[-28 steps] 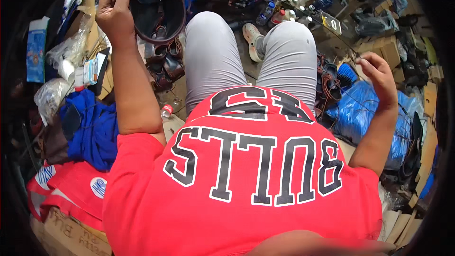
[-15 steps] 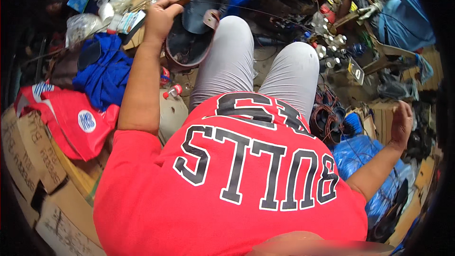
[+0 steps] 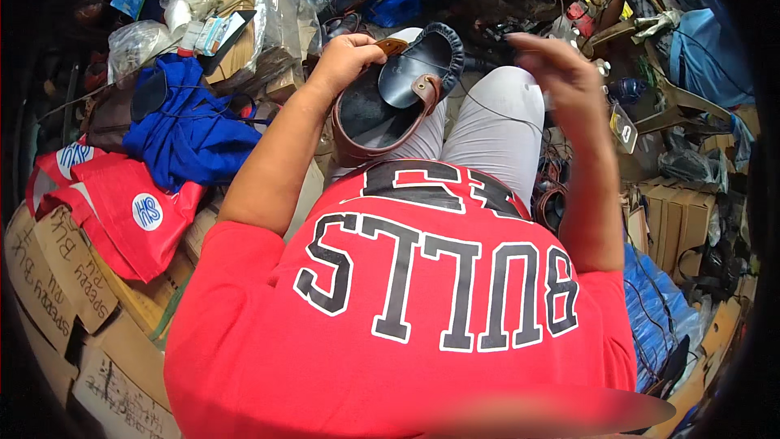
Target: Hand-stitching leather shoe components using a needle and thread in a workshop.
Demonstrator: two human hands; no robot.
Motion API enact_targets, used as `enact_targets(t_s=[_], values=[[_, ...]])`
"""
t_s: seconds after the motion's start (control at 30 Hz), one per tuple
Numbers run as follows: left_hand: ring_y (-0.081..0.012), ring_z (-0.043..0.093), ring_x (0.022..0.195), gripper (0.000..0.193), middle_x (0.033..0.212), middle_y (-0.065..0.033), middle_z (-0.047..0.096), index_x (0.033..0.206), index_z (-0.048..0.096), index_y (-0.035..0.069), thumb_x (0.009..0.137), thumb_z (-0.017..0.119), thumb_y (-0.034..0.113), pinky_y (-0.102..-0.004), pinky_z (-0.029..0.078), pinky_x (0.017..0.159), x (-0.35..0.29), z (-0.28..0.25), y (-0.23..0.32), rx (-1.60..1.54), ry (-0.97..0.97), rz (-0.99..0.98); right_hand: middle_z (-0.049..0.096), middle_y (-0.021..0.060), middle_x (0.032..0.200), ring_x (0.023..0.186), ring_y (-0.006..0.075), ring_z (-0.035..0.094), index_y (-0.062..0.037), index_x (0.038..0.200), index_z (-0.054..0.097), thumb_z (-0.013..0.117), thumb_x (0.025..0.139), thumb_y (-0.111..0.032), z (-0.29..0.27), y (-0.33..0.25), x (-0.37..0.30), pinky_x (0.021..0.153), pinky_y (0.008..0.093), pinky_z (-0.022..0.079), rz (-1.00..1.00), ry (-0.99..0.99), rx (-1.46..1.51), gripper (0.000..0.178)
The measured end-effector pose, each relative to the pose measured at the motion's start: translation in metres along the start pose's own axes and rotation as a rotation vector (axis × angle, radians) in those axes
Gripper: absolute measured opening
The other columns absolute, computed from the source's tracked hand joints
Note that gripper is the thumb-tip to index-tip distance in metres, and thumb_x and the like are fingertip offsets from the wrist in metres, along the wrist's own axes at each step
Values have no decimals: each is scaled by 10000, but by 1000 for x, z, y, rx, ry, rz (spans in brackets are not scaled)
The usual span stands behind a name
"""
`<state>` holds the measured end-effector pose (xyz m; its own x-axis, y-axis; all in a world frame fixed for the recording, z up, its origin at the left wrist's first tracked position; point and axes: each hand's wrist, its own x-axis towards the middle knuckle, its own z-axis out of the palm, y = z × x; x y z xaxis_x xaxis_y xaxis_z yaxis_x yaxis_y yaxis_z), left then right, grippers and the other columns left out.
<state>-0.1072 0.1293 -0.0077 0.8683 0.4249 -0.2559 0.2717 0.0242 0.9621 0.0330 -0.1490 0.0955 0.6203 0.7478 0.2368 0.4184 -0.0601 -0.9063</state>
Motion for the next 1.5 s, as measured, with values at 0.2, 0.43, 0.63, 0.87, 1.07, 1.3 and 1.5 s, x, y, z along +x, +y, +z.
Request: enact_targets(t_s=[0.2, 0.43, 0.63, 0.87, 1.07, 1.3, 1.5], values=[[-85, 552, 682, 119, 748, -21, 621, 810, 653, 13, 744, 611, 103, -205, 424, 661, 19, -2, 1, -27, -112, -63, 631, 118, 768, 696, 256, 623, -90, 926, 702, 652, 768, -141, 88, 30, 38, 642, 323, 490, -94, -138, -336, 173], [-73, 484, 598, 102, 652, 9, 573, 699, 660, 36, 691, 659, 137, -208, 361, 566, 23, -10, -5, -148, -60, -76, 650, 101, 785, 725, 277, 632, -124, 866, 718, 612, 747, -242, 106, 44, 56, 696, 366, 494, -85, -200, -606, 198], [-80, 512, 594, 103, 672, -4, 590, 749, 655, 24, 717, 636, 120, -213, 397, 570, 25, -13, -2, -222, -81, -147, 648, 77, 769, 700, 256, 626, -138, 846, 720, 610, 743, -247, 110, 49, 61, 681, 362, 464, -116, -203, -664, 186], [-88, 529, 595, 101, 686, -26, 606, 726, 640, 21, 732, 629, 121, -216, 417, 575, 28, -10, -5, -254, -92, -154, 637, 48, 742, 676, 246, 612, -152, 846, 718, 612, 746, -246, 106, 52, 58, 656, 362, 434, -127, -209, -659, 174], [-87, 524, 593, 101, 684, -23, 604, 726, 643, 23, 737, 623, 121, -216, 410, 566, 25, -4, 1, -237, -66, -178, 642, 35, 746, 676, 226, 613, -169, 890, 705, 612, 766, -226, 106, 52, 57, 658, 366, 409, -149, -218, -720, 166], [-107, 593, 669, 125, 773, -49, 632, 851, 632, -2, 761, 608, 81, -229, 482, 632, 30, -6, -3, -321, -163, -220, 629, 8, 690, 614, 189, 609, -242, 1174, 565, 580, 778, -143, 113, 66, 46, 699, 350, 384, -289, -189, -774, 408], [-135, 626, 670, 170, 816, -94, 652, 916, 631, -30, 770, 589, 45, -237, 517, 630, 34, -11, -6, -410, -247, -209, 608, -20, 648, 579, 178, 600, -300, 1188, 538, 582, 761, -129, 110, 58, 47, 750, 383, 366, -406, -281, -944, 462]])
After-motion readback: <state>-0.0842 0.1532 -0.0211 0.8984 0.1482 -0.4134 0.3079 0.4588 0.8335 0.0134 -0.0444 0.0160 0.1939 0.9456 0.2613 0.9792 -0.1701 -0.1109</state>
